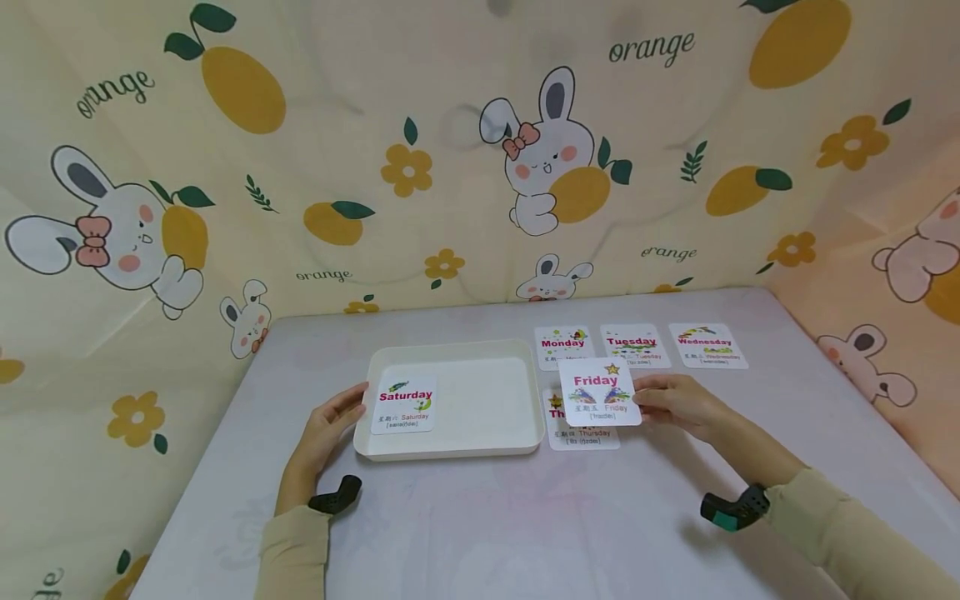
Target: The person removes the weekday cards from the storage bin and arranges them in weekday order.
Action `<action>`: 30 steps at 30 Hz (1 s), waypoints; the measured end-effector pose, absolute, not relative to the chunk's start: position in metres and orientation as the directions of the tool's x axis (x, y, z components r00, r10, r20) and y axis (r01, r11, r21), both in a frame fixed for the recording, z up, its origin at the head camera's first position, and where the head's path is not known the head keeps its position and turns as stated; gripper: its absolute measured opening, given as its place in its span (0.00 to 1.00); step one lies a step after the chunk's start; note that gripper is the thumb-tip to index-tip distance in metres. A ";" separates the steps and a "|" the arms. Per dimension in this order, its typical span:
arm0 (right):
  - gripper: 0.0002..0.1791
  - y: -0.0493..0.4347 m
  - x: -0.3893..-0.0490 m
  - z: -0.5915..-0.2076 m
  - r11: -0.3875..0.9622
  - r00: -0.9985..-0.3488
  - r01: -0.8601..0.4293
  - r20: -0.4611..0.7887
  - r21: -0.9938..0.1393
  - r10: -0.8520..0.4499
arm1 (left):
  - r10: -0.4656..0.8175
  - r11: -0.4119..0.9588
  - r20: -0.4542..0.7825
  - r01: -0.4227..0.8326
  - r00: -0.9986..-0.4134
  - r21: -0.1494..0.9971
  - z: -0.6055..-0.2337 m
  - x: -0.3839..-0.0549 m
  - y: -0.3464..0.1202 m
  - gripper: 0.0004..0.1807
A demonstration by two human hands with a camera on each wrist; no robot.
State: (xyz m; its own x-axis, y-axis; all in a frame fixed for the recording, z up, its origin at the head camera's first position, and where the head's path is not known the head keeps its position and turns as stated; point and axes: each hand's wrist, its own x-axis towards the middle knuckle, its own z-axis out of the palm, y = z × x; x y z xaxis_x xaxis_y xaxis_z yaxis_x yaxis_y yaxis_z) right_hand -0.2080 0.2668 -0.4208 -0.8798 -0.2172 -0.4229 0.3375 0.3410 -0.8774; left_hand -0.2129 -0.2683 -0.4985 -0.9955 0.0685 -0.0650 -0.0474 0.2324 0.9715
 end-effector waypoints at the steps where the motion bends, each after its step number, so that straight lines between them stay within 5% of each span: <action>1: 0.27 0.268 -0.207 -0.421 0.341 -0.878 0.343 -0.428 -0.875 -0.216 | 0.068 0.234 -0.063 -0.046 -0.996 0.971 -0.498 -0.213 -0.268 0.30; 30: 0.24 0.338 -0.203 -0.439 0.379 -0.838 0.434 -0.520 -0.817 -0.163 | 0.051 0.257 -0.077 -0.061 -0.996 0.964 -0.498 -0.212 -0.266 0.30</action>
State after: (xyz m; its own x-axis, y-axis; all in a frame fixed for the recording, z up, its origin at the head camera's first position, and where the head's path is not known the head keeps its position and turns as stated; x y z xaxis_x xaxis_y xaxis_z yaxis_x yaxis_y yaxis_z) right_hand -0.2035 0.3380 -0.4393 -0.8382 -0.1628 -0.5205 0.4339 0.3790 -0.8174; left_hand -0.2116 -0.2659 -0.4984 -0.9957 0.0512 -0.0767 -0.0611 0.2572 0.9644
